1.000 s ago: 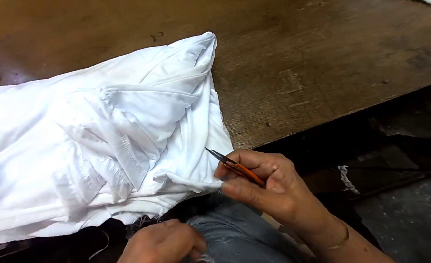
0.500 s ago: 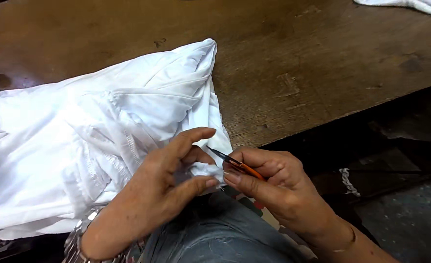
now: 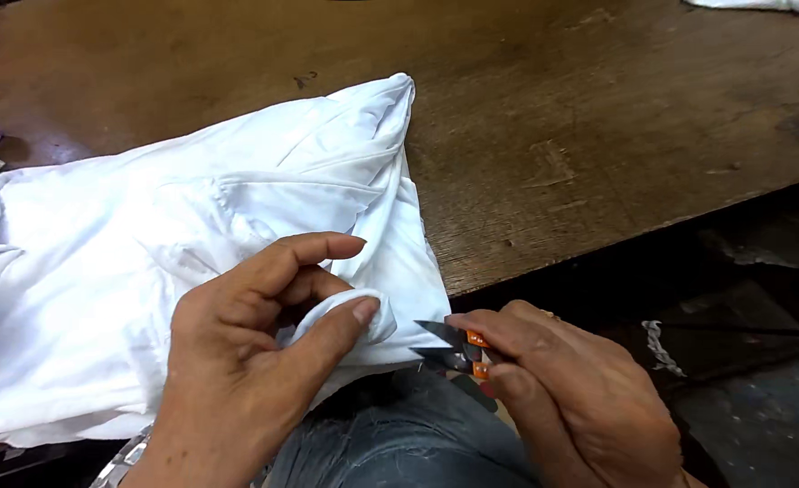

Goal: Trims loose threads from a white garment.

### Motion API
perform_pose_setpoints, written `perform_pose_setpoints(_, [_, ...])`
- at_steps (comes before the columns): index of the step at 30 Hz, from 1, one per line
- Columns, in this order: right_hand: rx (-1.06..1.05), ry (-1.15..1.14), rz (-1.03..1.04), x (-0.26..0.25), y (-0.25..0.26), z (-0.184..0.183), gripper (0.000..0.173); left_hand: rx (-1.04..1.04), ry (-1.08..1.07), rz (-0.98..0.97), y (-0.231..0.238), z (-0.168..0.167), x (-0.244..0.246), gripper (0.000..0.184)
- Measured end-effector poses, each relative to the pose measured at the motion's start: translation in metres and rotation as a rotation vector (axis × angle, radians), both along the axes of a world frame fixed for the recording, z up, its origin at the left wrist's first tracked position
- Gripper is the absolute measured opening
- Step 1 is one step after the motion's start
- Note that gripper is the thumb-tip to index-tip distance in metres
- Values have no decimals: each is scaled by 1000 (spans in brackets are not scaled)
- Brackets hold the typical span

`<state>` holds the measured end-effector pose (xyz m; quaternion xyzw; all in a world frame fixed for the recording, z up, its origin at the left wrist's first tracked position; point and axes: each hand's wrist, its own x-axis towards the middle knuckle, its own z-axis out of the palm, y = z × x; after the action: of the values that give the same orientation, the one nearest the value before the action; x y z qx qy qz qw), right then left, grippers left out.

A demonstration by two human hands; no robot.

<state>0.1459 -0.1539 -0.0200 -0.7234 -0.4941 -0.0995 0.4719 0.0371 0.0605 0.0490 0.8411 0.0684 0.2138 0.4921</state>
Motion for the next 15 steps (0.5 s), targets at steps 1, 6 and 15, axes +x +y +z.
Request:
perform_pose_setpoints(1, [-13,-28,0,-2,2,2,43,6,-15,3,0,2,-2,35])
perform_pose_setpoints(6, [-24,-163,-23,-11,18,5,42,-124,15,13,3,5,-5,38])
perform_pose_setpoints(15, [258,401,73,-22,53,-1,39,-373,21,107,-3,-3,-4,41])
